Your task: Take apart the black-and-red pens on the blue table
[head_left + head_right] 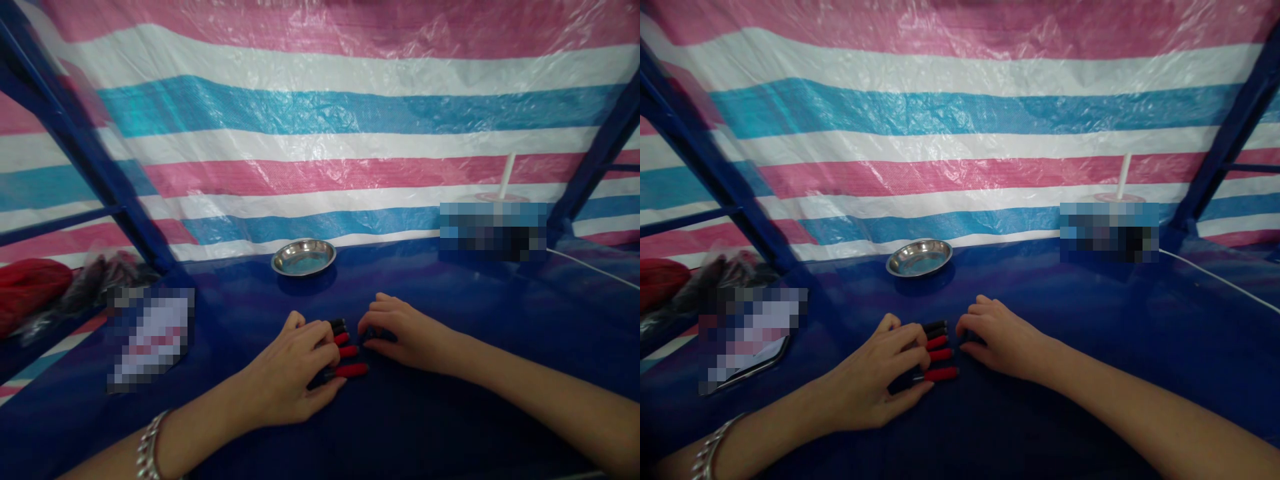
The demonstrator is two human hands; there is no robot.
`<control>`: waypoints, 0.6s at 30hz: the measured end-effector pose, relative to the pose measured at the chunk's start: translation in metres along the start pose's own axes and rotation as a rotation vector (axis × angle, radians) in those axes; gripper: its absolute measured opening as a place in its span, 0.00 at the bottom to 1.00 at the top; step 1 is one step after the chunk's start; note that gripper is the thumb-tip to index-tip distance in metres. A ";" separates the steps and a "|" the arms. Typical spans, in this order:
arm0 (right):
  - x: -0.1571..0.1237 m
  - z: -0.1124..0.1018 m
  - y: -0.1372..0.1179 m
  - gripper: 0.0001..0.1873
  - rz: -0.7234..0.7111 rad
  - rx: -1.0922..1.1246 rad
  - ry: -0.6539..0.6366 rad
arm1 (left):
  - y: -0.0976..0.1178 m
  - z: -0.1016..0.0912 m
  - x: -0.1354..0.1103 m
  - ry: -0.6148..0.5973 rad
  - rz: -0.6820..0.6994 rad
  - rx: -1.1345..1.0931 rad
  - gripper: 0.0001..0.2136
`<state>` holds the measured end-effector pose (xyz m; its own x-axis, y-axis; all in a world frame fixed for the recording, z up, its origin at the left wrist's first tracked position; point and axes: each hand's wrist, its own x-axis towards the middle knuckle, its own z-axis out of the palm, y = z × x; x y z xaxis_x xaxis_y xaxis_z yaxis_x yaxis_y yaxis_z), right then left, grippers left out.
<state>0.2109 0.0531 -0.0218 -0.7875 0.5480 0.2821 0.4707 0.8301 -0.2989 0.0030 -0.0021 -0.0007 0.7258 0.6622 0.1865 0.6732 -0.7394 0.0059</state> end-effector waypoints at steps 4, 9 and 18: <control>0.001 -0.002 0.001 0.07 -0.001 0.006 0.018 | 0.000 0.001 0.000 0.017 -0.029 0.017 0.06; 0.000 -0.004 0.002 0.05 -0.013 0.005 0.013 | -0.001 0.004 0.000 0.013 -0.044 0.060 0.06; 0.002 -0.008 -0.003 0.05 0.156 0.215 0.058 | -0.001 0.003 0.001 0.135 -0.039 0.099 0.09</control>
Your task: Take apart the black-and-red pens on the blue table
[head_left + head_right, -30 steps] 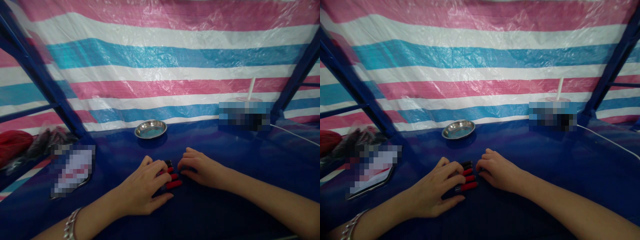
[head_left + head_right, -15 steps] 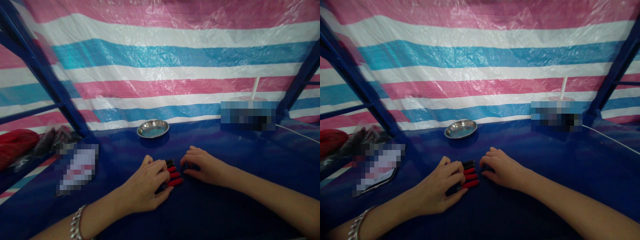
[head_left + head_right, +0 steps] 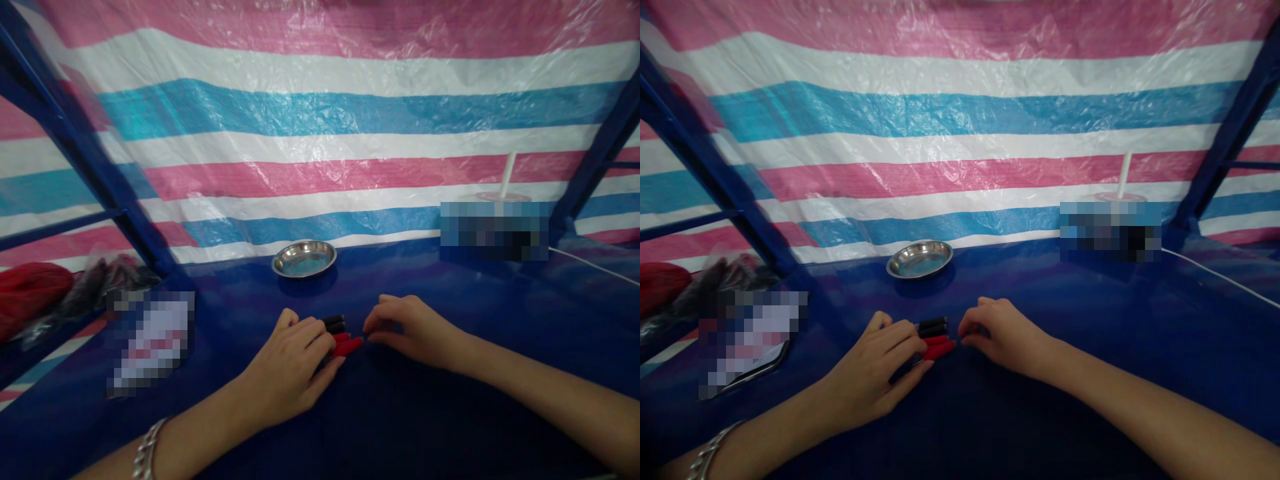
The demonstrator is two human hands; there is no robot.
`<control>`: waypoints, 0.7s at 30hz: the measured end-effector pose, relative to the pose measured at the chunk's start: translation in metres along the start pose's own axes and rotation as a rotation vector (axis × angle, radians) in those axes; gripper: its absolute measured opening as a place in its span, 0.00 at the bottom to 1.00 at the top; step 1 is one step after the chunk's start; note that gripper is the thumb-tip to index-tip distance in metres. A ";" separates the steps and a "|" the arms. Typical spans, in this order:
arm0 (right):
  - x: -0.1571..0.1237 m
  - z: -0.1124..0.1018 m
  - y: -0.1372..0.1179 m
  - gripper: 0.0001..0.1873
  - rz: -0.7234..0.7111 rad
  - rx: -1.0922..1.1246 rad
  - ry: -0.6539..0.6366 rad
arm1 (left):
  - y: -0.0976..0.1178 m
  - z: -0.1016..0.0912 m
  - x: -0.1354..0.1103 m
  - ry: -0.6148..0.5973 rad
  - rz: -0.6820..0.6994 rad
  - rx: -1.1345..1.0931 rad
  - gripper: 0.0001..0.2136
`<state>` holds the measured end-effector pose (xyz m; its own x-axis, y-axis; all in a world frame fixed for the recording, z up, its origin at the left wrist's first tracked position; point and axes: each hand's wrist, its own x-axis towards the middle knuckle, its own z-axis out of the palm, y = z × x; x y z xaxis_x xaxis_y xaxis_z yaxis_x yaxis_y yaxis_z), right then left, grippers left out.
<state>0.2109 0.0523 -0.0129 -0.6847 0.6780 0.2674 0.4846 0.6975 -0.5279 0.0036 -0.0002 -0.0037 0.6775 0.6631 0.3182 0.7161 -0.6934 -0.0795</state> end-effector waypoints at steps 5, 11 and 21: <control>0.001 -0.001 -0.006 0.05 0.123 0.478 0.039 | 0.000 0.002 0.000 0.082 -0.020 0.015 0.09; 0.002 0.002 -0.011 0.07 0.156 0.672 0.072 | 0.001 0.004 -0.001 0.130 -0.005 0.032 0.09; 0.001 0.003 -0.007 0.06 0.105 0.520 0.096 | -0.003 0.004 0.001 0.182 0.041 0.131 0.10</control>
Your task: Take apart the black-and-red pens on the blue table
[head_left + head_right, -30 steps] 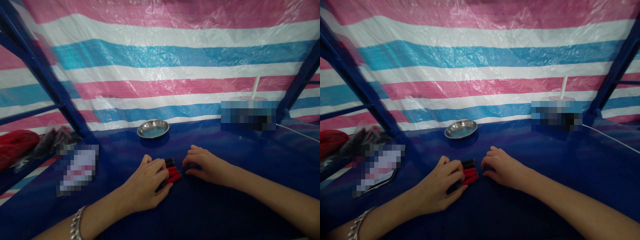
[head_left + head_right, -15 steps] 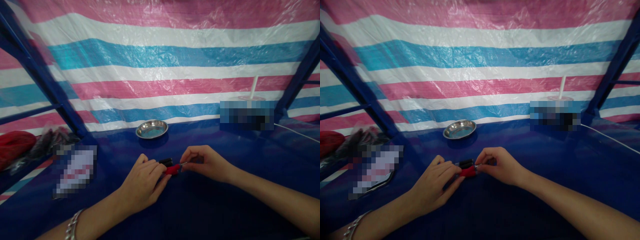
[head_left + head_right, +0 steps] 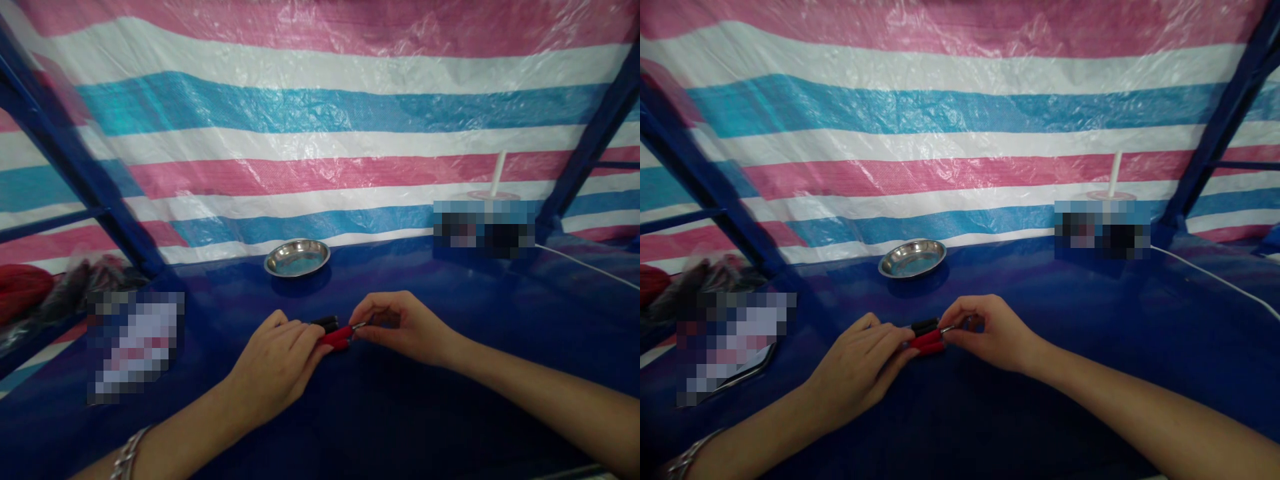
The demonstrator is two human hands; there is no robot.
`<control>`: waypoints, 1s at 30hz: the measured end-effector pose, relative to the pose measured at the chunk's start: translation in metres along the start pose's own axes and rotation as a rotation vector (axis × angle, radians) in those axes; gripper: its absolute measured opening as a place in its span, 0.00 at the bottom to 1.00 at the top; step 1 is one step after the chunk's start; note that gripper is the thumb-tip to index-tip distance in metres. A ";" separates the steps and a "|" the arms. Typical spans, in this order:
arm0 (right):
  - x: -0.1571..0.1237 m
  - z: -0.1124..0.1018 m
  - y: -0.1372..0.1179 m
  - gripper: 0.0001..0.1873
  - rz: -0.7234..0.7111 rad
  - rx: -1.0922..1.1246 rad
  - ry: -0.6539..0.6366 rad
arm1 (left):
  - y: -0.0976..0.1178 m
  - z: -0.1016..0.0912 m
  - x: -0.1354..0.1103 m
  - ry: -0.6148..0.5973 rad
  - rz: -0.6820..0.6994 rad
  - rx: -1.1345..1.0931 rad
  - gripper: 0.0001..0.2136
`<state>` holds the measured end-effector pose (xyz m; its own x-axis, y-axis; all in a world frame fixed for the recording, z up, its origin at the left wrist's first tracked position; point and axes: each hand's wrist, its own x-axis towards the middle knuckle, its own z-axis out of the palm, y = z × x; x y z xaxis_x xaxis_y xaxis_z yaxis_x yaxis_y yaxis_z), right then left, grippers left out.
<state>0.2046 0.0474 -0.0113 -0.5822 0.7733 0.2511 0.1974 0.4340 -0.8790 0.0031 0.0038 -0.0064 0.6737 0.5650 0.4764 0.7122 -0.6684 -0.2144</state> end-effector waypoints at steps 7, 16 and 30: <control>-0.002 0.003 0.000 0.05 -0.072 -0.108 0.019 | 0.000 0.002 0.000 0.018 0.000 0.061 0.12; -0.003 0.003 0.000 0.05 -0.133 -0.259 0.043 | 0.001 0.001 0.001 0.033 -0.025 0.042 0.11; -0.003 0.003 -0.002 0.04 -0.171 -0.335 0.045 | 0.000 -0.001 0.001 0.033 -0.044 0.055 0.10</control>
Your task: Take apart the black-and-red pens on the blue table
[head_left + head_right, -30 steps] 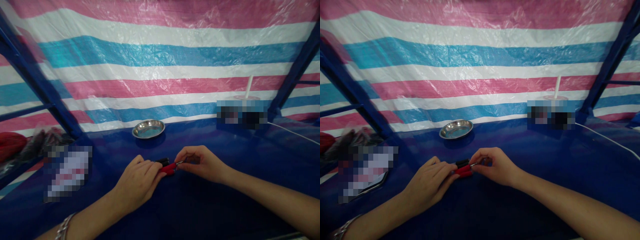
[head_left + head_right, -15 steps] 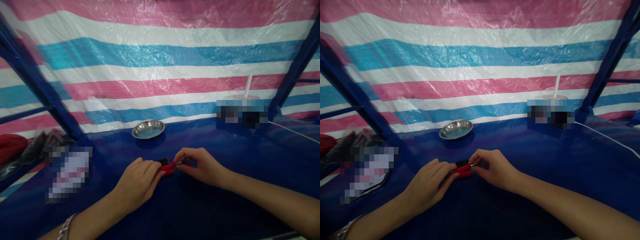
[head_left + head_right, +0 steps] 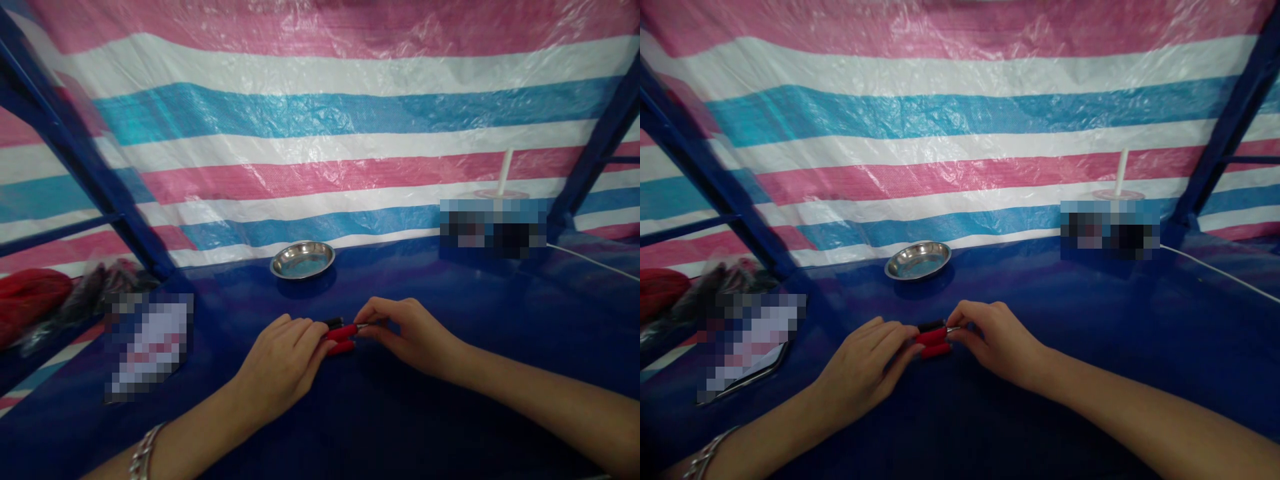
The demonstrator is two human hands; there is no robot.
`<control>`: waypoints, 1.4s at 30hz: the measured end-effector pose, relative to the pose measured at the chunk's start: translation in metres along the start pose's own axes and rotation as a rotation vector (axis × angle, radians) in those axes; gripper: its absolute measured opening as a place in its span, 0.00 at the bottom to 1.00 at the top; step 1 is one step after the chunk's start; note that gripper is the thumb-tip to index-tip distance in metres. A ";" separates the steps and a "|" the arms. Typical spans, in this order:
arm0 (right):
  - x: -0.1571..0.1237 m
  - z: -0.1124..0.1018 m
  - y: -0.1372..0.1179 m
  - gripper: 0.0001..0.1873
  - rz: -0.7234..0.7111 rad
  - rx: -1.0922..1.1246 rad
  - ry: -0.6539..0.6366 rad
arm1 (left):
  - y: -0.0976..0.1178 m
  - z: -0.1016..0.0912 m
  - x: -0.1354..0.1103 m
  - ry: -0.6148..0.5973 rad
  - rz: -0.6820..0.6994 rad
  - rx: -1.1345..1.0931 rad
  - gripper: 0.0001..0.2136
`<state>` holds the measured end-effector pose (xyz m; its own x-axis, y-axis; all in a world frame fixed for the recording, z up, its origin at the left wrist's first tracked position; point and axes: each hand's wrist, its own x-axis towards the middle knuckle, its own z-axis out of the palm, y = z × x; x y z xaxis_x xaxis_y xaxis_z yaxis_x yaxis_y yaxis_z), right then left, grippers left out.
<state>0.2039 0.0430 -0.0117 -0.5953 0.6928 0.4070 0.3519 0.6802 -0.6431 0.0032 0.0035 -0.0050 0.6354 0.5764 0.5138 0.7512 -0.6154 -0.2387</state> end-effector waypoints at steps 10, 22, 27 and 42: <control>-0.001 0.002 -0.003 0.09 0.054 0.009 0.027 | 0.001 0.001 0.000 0.022 0.015 0.009 0.09; -0.001 0.000 -0.001 0.09 0.038 -0.017 -0.005 | 0.003 0.000 0.001 0.041 0.025 0.027 0.11; -0.002 -0.001 0.000 0.05 -0.014 -0.084 -0.001 | 0.004 0.001 0.000 0.072 0.033 0.039 0.11; 0.001 -0.006 0.005 0.08 -0.156 -0.229 -0.006 | 0.002 0.002 0.000 0.064 0.036 0.036 0.12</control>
<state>0.2091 0.0485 -0.0111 -0.6593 0.5742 0.4854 0.4092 0.8156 -0.4091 0.0046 0.0032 -0.0072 0.6506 0.5177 0.5557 0.7344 -0.6151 -0.2868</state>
